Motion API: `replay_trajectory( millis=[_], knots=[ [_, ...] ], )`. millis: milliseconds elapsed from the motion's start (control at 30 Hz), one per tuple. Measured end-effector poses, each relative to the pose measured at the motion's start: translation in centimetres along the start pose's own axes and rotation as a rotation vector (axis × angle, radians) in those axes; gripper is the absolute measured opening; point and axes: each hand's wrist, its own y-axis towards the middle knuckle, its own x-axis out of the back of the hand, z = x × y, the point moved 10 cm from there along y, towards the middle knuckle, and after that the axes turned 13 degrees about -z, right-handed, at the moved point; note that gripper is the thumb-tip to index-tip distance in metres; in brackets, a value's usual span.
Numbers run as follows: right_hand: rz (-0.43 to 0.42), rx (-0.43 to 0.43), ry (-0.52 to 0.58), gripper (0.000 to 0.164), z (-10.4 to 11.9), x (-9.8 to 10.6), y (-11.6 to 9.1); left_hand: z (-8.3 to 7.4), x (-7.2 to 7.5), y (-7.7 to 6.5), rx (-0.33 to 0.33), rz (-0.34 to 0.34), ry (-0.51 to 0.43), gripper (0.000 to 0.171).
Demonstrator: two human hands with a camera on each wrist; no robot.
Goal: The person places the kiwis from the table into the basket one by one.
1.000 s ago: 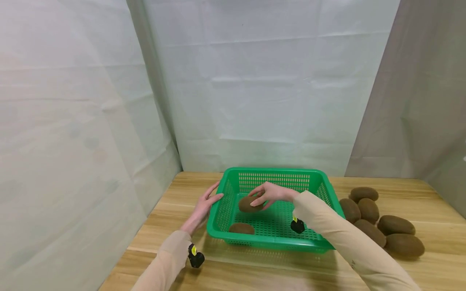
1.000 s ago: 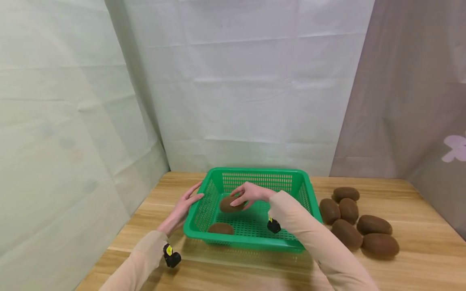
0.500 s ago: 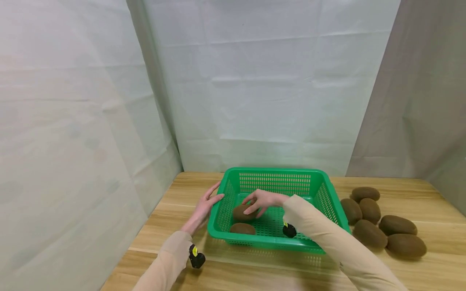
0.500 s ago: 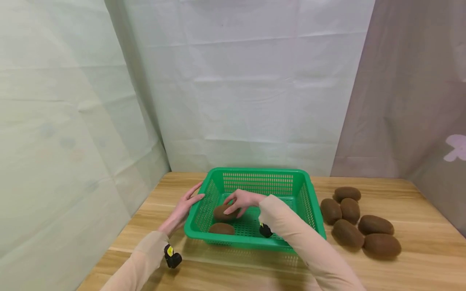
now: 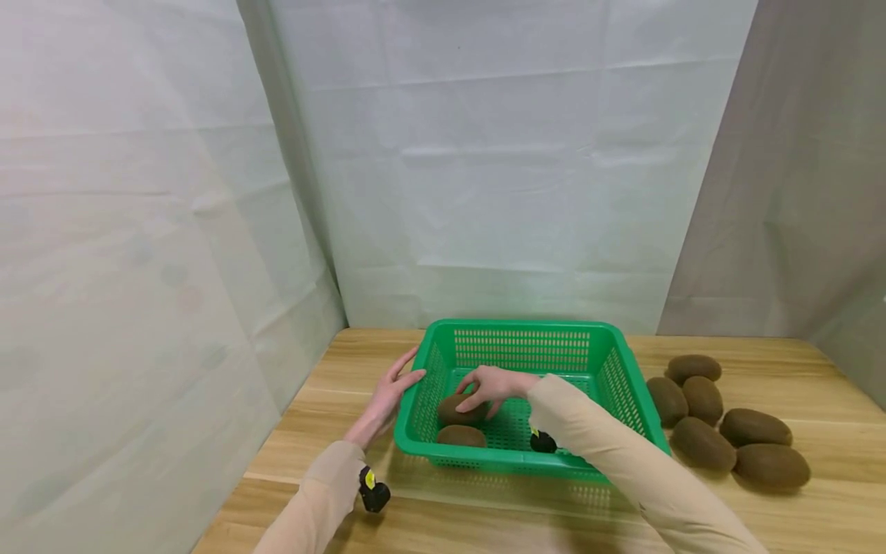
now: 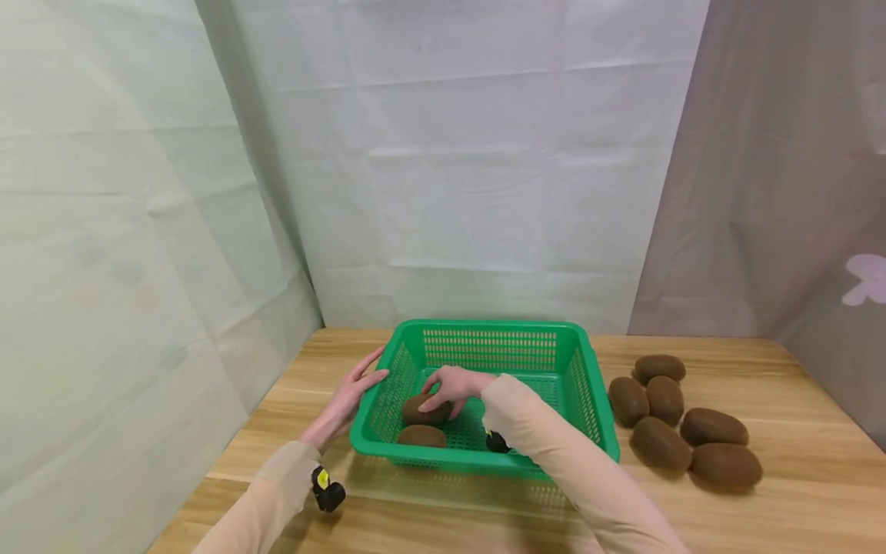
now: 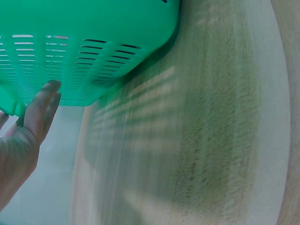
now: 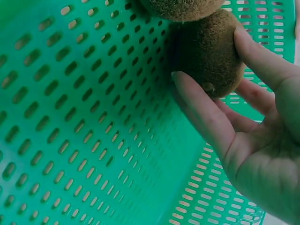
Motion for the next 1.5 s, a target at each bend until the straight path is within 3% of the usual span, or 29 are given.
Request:
replay_trajectory(
  millis=[333, 867, 1167, 1500],
  knots=[
    [-0.004, 0.008, -0.028, 0.037, 0.0, 0.1, 0.1, -1.2, -0.9, -1.2, 0.024, 0.073, 0.006, 0.056],
    [-0.008, 0.033, 0.019, 0.044, 0.9, 1.8, -1.5, -0.1, 0.5, -0.1, -0.011, 0.02, 0.023, 0.054],
    [-0.009, 0.113, 0.069, 0.039, 3.2, 3.9, -2.8, 0.0, 1.1, 0.2, 0.0, 0.023, 0.036, 0.053],
    [-0.087, 0.163, 0.07, 0.042, 4.4, 8.0, -5.4, -0.2, 1.1, 0.5, 0.004, 0.014, 0.012, 0.053]
  ],
)
